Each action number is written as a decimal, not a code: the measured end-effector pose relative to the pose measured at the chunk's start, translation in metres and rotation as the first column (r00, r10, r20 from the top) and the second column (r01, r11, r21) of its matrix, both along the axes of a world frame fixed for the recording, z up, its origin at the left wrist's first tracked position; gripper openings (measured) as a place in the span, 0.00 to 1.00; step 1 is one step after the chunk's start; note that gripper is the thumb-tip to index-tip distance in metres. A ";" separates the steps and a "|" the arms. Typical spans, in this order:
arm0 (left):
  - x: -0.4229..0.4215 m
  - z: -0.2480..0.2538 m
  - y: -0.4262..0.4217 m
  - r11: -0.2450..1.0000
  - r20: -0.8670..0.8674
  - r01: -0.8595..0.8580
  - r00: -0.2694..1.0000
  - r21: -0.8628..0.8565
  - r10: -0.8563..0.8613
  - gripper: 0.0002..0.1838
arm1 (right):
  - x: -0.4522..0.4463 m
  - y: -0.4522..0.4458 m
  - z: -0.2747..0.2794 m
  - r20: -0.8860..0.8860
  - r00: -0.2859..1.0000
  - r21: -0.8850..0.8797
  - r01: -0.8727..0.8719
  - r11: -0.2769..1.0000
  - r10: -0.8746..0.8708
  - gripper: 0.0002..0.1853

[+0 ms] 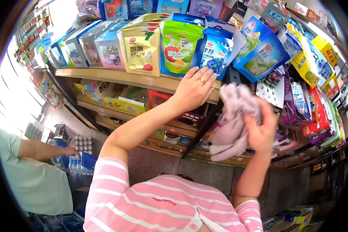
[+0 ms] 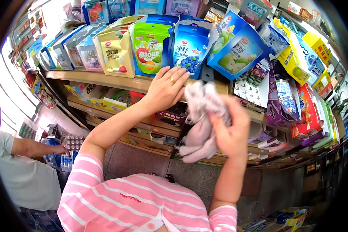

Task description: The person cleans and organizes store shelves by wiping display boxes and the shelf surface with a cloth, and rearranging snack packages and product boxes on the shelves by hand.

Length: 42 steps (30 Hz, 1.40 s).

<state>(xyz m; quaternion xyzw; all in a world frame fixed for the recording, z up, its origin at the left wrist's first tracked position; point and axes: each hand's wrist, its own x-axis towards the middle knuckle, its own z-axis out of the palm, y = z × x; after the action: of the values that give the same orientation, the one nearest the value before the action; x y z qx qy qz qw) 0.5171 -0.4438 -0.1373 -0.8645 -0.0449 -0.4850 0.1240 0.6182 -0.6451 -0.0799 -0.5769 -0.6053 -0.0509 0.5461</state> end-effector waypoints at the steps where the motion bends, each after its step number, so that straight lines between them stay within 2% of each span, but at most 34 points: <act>1: 0.005 0.001 -0.002 0.998 -0.032 -0.054 0.998 -0.020 0.054 0.20 | -0.002 0.003 0.022 0.048 0.996 0.060 0.074 0.995 -0.077 0.13; 4: 0.018 -0.004 -0.014 0.988 -0.018 -0.103 0.995 -0.119 0.102 0.24 | -0.004 0.041 0.085 0.076 0.975 0.226 0.188 0.956 -0.210 0.12; 5: 0.019 -0.008 -0.013 0.987 -0.017 -0.134 0.991 -0.091 0.134 0.24 | 0.001 0.065 0.102 0.196 0.929 0.310 0.246 0.918 -0.315 0.13; 6: 0.019 -0.008 -0.011 0.979 -0.096 -0.130 0.989 -0.154 0.116 0.23 | 0.006 0.090 0.117 0.300 0.855 0.399 0.290 0.870 -0.423 0.14; 8: 0.025 -0.008 -0.019 0.961 0.048 -0.156 0.984 -0.228 0.171 0.22 | 0.012 0.132 0.127 0.536 0.685 0.246 0.432 0.868 -0.493 0.22; 10: 0.025 -0.010 -0.019 0.967 0.106 -0.118 0.984 -0.227 0.145 0.20 | 0.032 0.163 0.115 0.793 0.583 -0.091 0.400 0.912 -0.177 0.28; 11: 0.025 -0.011 -0.020 0.951 0.081 -0.115 0.986 -0.287 0.144 0.20 | 0.039 0.163 0.111 0.844 0.536 -0.310 0.491 0.814 -0.002 0.32; 12: 0.026 -0.012 -0.020 0.931 0.055 -0.114 0.988 -0.346 0.142 0.20 | 0.031 0.156 0.109 0.843 0.506 -0.490 0.579 0.651 0.183 0.35; 13: 0.027 -0.014 -0.018 0.935 0.069 -0.112 0.987 -0.337 0.143 0.20 | 0.023 0.159 0.104 0.852 0.481 -0.499 0.631 0.594 0.204 0.40; 14: 0.029 -0.014 -0.018 0.934 0.069 -0.108 0.988 -0.340 0.139 0.20 | 0.022 0.161 0.098 0.875 0.433 -0.467 0.637 0.613 0.216 0.40; 16: 0.032 -0.014 -0.015 0.952 0.168 -0.085 0.976 -0.294 0.139 0.18 | 0.019 0.168 0.085 0.919 0.353 -0.379 0.674 0.635 0.174 0.28; 17: 0.034 -0.012 -0.013 0.952 0.166 -0.087 0.976 -0.293 0.140 0.18 | 0.021 0.176 0.081 0.919 0.355 -0.380 0.672 0.636 0.174 0.28; 19: 0.036 -0.013 -0.014 0.936 0.104 -0.109 0.983 -0.334 0.152 0.16 | 0.027 0.187 0.076 0.934 0.315 -0.349 0.716 0.605 0.166 0.19; 20: 0.037 -0.014 -0.015 0.936 0.092 -0.102 0.986 -0.337 0.140 0.16 | 0.029 0.193 0.074 0.930 0.327 -0.360 0.719 0.595 0.167 0.19; 22: 0.038 -0.012 -0.014 0.934 0.094 -0.112 0.984 -0.339 0.152 0.15 | 0.024 0.203 0.077 0.934 0.355 -0.299 0.742 0.600 0.027 0.12; 24: 0.039 -0.012 -0.013 0.933 0.068 -0.109 0.988 -0.342 0.140 0.15 | 0.025 0.206 0.086 0.968 0.248 -0.168 0.756 0.633 -0.040 0.12; 25: 0.040 -0.012 -0.012 0.945 0.115 -0.110 0.982 -0.309 0.152 0.15 | 0.034 0.213 0.085 0.951 0.261 -0.078 0.721 0.688 -0.167 0.11; 26: 0.041 -0.012 -0.012 0.955 0.162 -0.114 0.973 -0.275 0.163 0.15 | 0.051 0.225 0.083 0.955 0.166 0.081 0.651 0.755 -0.245 0.09; 29: 0.038 -0.011 -0.013 0.952 0.130 -0.118 0.979 -0.283 0.160 0.16 | 0.061 0.235 0.085 0.946 0.155 0.108 0.681 0.725 -0.286 0.09; 31: 0.032 -0.013 -0.014 0.954 0.130 -0.120 0.978 -0.276 0.161 0.16 | 0.049 0.221 0.102 0.869 -0.151 0.421 0.726 0.543 -0.471 0.11; 32: 0.033 -0.013 -0.014 0.953 0.140 -0.133 0.974 -0.274 0.177 0.17 | 0.049 0.207 0.117 0.867 -0.157 0.421 0.739 0.526 -0.473 0.11; 35: 0.037 -0.011 -0.014 0.955 0.125 -0.115 0.980 -0.272 0.154 0.18 | 0.040 0.175 0.146 0.876 -0.098 0.401 0.690 0.602 -0.471 0.11; 37: 0.039 -0.010 -0.014 0.958 0.142 -0.110 0.978 -0.263 0.152 0.18 | 0.021 0.167 0.145 0.992 0.074 0.009 0.757 0.654 -0.098 0.11; 38: 0.039 -0.009 -0.015 0.961 0.140 -0.110 0.979 -0.255 0.150 0.18 | 0.009 0.164 0.142 0.981 0.170 -0.189 0.757 0.626 0.091 0.12; 39: 0.038 -0.008 -0.017 0.946 0.080 -0.136 0.983 -0.294 0.166 0.17 | 0.000 0.160 0.138 0.924 0.270 -0.379 0.736 0.560 0.271 0.14; 40: 0.037 -0.007 -0.018 0.930 0.017 -0.161 0.984 -0.331 0.176 0.16 | -0.002 0.161 0.117 0.853 0.428 -0.521 0.726 0.449 0.299 0.19; 41: 0.039 -0.008 -0.015 0.936 0.048 -0.122 0.988 -0.330 0.146 0.15 | 0.013 0.191 0.083 0.869 0.298 -0.488 0.643 0.591 0.394 0.14; 42: 0.041 -0.006 -0.013 0.940 0.049 -0.117 0.989 -0.321 0.140 0.15 | 0.011 0.192 0.086 0.875 0.346 -0.484 0.634 0.604 0.338 0.14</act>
<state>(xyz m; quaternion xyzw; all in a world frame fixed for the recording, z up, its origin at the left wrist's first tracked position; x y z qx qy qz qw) 0.5576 -0.4568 -0.1434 -0.8507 -0.1829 -0.4927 0.0130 0.6293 -0.4531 0.0057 -0.6737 -0.6899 -0.1560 -0.2141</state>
